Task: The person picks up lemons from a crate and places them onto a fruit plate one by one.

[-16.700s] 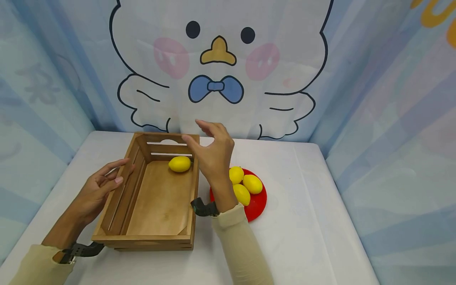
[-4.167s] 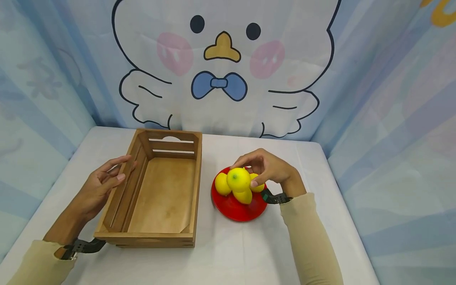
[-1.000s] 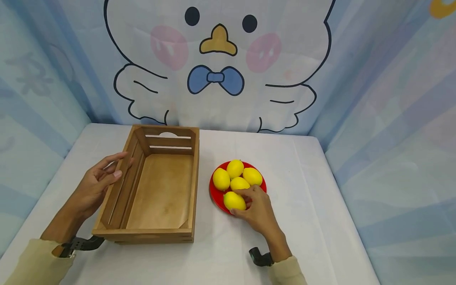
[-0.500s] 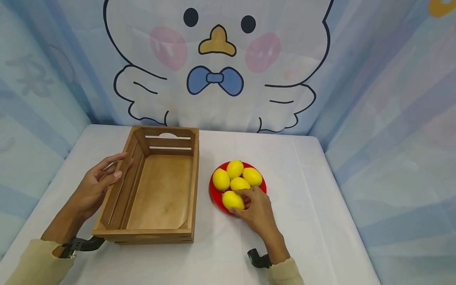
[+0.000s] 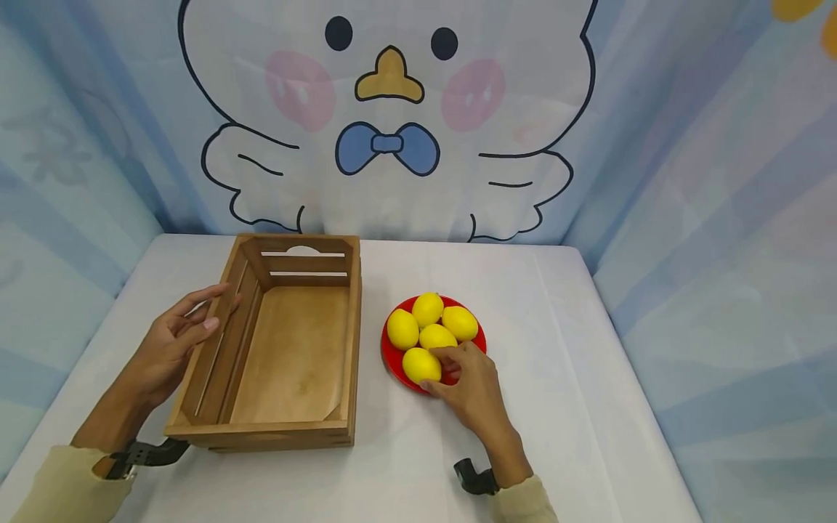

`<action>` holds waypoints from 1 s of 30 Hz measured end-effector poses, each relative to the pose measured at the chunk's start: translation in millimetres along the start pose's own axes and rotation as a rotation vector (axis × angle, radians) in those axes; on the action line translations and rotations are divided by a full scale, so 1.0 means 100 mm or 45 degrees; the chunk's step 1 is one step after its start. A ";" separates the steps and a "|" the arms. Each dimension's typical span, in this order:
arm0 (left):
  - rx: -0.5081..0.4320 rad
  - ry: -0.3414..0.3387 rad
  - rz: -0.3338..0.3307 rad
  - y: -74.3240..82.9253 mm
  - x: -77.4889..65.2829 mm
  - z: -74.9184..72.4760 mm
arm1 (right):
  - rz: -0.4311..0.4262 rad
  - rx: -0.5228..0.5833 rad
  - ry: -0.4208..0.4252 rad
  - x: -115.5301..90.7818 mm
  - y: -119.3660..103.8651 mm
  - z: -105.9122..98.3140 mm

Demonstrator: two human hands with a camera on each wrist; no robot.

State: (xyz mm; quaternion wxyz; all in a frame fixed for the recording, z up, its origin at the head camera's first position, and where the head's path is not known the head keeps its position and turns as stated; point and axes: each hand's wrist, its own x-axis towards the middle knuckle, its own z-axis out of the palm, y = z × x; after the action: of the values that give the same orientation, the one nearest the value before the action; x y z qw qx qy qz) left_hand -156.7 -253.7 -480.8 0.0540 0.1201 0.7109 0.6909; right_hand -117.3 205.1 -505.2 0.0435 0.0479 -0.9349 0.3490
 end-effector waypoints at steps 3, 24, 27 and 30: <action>-0.015 -0.007 0.018 0.00 0.00 -0.01 | -0.035 0.005 0.041 0.00 -0.02 -0.01; 0.824 0.025 0.061 0.36 -0.07 -0.09 | -0.069 -0.067 0.226 0.19 -0.24 -0.11; 1.064 0.013 0.031 0.60 -0.09 0.00 | -0.117 -0.074 0.208 0.25 -0.30 -0.17; 1.260 -0.042 0.015 0.81 -0.10 0.16 | -0.137 -0.110 0.180 0.30 -0.35 -0.23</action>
State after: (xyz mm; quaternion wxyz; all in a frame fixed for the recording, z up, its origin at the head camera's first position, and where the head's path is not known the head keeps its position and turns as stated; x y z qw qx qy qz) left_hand -135.5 -239.5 -401.7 -0.0020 0.1464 0.9520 0.2689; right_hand -141.6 192.5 -461.8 0.1302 0.0715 -0.9397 0.3081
